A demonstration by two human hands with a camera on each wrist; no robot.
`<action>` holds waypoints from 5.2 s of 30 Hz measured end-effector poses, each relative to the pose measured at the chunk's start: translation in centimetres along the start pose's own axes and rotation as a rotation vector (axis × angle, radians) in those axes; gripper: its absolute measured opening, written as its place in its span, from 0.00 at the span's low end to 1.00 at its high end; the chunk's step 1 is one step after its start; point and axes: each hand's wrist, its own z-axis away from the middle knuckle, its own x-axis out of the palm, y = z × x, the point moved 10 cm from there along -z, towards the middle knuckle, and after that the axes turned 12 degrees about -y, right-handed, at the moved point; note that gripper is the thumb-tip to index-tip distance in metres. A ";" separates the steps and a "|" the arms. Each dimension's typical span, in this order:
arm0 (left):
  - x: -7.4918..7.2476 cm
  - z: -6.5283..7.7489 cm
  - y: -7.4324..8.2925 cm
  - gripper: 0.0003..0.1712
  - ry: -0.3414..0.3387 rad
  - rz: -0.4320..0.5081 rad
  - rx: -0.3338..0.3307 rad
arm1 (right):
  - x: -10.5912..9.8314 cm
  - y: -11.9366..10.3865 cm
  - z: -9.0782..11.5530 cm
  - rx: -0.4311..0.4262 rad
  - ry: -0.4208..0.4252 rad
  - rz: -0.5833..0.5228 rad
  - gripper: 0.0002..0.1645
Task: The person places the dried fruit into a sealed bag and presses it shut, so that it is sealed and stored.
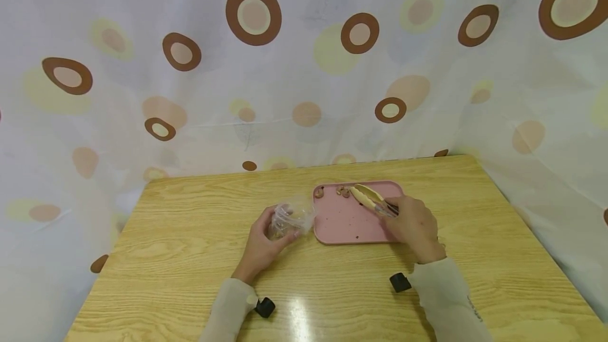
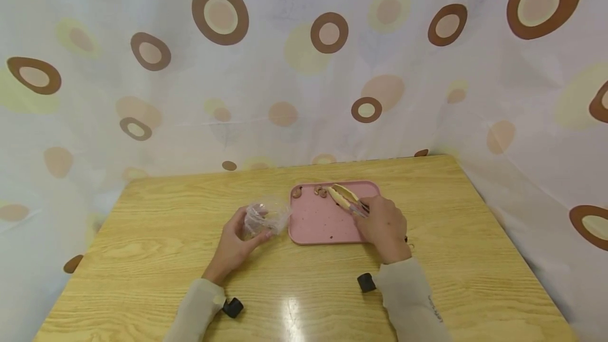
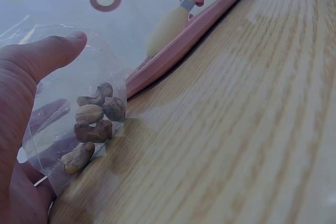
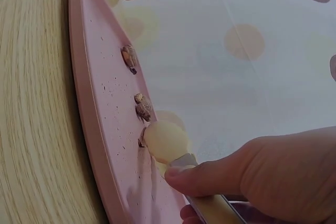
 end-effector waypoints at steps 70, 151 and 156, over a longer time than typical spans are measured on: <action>0.0 0.1 0.1 0.38 0.012 0.002 -0.001 | -1.2 -6.6 4.4 -0.355 0.061 -0.114 0.28; 0.0 0.1 -0.1 0.38 0.010 -0.006 0.009 | -3.3 -7.6 5.0 -0.398 0.139 -0.073 0.33; 0.1 0.1 0.1 0.38 0.008 -0.004 0.008 | -3.2 -7.1 4.6 -0.369 0.160 -0.055 0.33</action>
